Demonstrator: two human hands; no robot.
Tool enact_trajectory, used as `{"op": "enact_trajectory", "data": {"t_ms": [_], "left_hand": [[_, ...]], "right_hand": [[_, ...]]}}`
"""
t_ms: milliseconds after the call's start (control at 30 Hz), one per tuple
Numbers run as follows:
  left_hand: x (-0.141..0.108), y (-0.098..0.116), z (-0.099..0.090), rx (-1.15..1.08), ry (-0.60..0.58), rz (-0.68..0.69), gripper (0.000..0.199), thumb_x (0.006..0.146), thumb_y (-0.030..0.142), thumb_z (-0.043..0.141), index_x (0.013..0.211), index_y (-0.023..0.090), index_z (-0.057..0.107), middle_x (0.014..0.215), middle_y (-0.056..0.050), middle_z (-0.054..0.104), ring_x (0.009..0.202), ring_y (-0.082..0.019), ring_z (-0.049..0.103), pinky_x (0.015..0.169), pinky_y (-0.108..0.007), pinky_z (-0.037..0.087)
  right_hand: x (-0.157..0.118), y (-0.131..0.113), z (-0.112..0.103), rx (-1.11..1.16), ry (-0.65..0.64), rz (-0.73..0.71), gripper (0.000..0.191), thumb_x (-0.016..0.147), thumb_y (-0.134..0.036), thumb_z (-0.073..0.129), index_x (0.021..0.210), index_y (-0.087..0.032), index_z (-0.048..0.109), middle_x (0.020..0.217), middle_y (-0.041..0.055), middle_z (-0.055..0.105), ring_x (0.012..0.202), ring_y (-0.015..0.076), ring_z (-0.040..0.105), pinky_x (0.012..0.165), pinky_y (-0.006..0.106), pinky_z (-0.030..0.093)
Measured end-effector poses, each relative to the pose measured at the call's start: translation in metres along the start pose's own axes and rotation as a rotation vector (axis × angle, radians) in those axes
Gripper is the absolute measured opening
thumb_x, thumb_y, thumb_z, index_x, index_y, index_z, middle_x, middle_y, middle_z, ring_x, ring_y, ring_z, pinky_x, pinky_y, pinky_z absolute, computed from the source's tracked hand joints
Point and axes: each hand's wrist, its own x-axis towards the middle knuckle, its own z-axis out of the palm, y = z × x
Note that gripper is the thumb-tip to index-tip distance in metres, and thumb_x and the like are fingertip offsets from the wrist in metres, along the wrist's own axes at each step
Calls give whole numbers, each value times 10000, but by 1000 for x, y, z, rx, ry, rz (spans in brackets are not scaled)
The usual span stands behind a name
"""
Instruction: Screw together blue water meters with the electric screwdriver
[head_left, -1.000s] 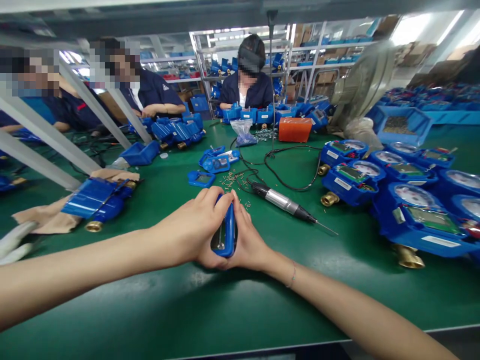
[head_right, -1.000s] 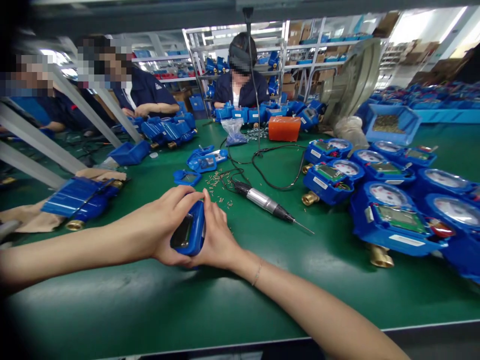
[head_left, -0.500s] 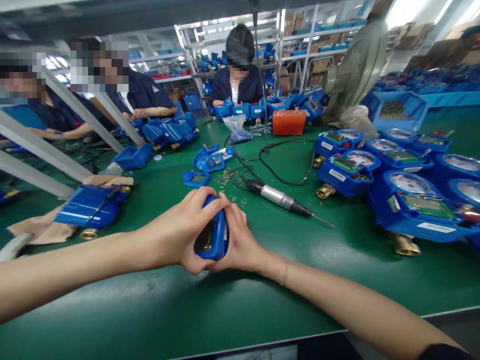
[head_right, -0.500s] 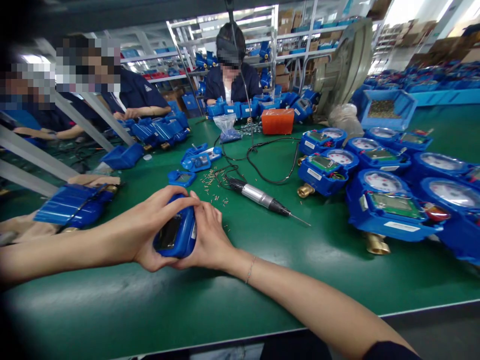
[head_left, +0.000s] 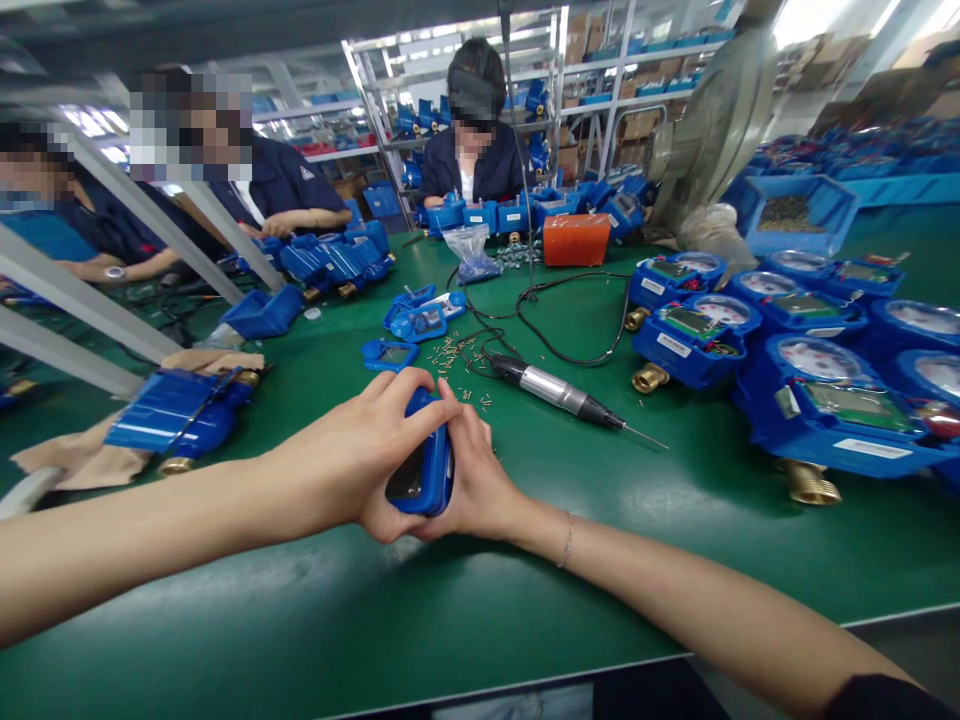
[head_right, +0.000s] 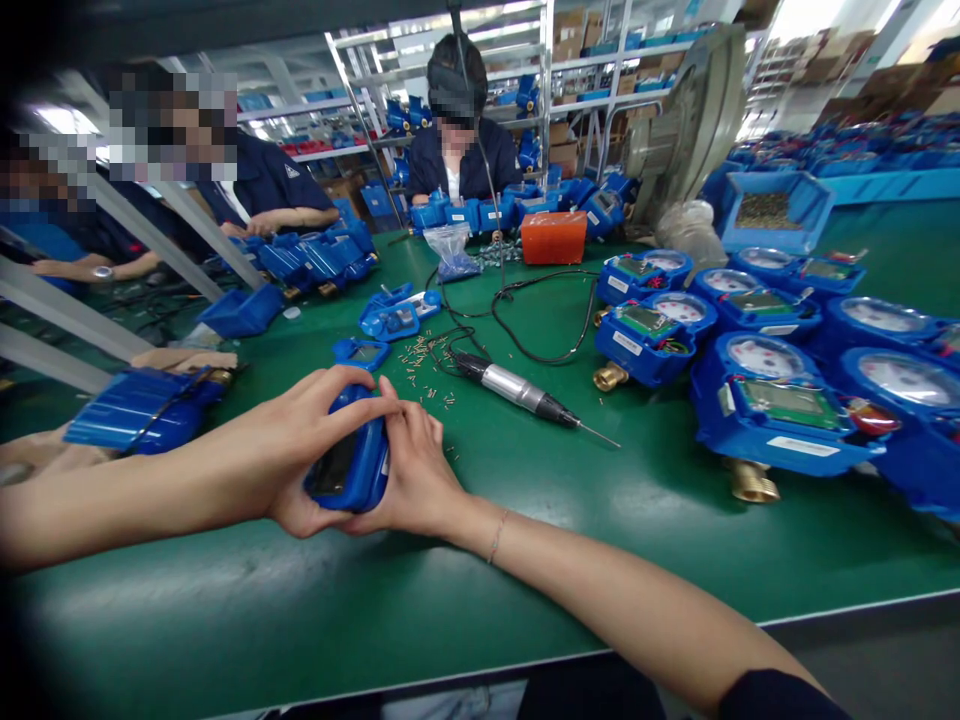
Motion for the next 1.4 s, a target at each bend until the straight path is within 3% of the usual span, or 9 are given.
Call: {"op": "enact_trajectory", "data": {"t_ms": [367,933,1267,1400], "left_hand": [[-8,-4,5,-63,97,-28,902,559,393,772,1351,147,419,1324,-187,374,1211,-379,458,1024,-482,443],[-14,-4,10,-115,187,-34,903,579,388,776,1362,223,357,1320,-158,359,1236,-370,433,1039,-497,419],[-11,-3,6,-125,162,-48,832,604,364,775,1330,188,408,1331,-166,381,1276,-363,413,1083,-484,388],[-13,-3,4,-105,171,-58,834,608,401,775,1327,176,420,1329,-170,379,1278,-373,408,1083,-494,390]], "right_hand": [[1,-6,-5,3,-26,6,1455,448,-518,883,1532,-280,-56,1374,131,396,1351,306,341,1126,475,262],[1,-6,-6,-7,-55,26,1480,449,-534,872,1526,-319,-119,1363,117,381,1311,304,362,1073,468,298],[3,-7,-7,0,-60,71,1336,448,-541,864,1520,-282,110,1351,116,400,1295,303,375,1061,463,318],[4,-5,-5,0,-36,61,1375,422,-545,873,1527,-285,96,1331,107,404,1275,301,394,1055,463,324]]}}
